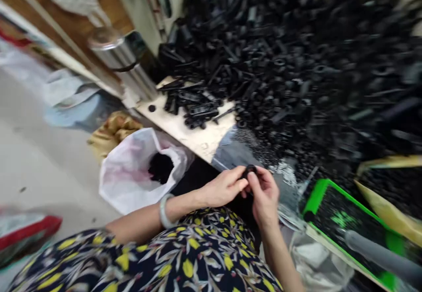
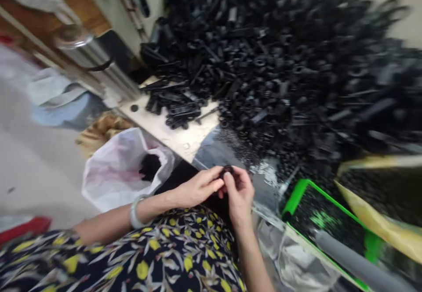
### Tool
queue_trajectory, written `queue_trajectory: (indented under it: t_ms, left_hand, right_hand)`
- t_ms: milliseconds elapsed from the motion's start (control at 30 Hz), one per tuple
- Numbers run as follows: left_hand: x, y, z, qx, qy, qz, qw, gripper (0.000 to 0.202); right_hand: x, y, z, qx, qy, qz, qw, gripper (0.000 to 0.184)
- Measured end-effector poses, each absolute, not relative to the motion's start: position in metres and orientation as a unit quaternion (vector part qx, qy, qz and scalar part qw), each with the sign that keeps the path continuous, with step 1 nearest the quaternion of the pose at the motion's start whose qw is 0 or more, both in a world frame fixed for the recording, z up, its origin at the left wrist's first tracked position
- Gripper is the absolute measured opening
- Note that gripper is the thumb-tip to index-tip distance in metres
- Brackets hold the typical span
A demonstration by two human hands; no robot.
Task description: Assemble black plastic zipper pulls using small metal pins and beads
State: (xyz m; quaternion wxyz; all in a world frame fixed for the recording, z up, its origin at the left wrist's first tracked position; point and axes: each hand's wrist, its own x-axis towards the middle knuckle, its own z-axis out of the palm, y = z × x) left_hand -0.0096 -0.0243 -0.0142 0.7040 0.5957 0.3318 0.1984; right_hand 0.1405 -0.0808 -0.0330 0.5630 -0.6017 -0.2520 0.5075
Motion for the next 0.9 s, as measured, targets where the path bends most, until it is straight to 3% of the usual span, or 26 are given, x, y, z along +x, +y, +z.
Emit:
queue_trajectory:
  t_ms: [167,433,567,700,900]
  left_hand:
    - [-0.004,-0.025,-0.014,0.584,0.335,0.227,0.704,0.034]
    - [-0.004,-0.033,-0.011,0.653,0.361,0.210,0.632,0.032]
    - [-0.003,-0.035,-0.014,0.577,0.345,0.253,0.695,0.035]
    - [-0.001,-0.033,-0.013,0.459,0.362,0.335,0.739,0.034]
    - [0.005,-0.036,-0.007,0.409,0.423,0.394,0.706,0.032]
  right_hand:
    - [0.146,-0.080,-0.030,-0.554,-0.281,0.549,0.559,0.034]
    - [0.156,-0.086,-0.027,-0.537,-0.316,0.572,0.534,0.035]
    - [0.158,-0.086,-0.029,-0.530,-0.342,0.571,0.526,0.038]
    - [0.151,-0.097,-0.031,-0.550,-0.361,0.501,0.562,0.062]
    - [0.140,-0.095,-0.019,-0.669,-0.479,0.347,0.450,0.045]
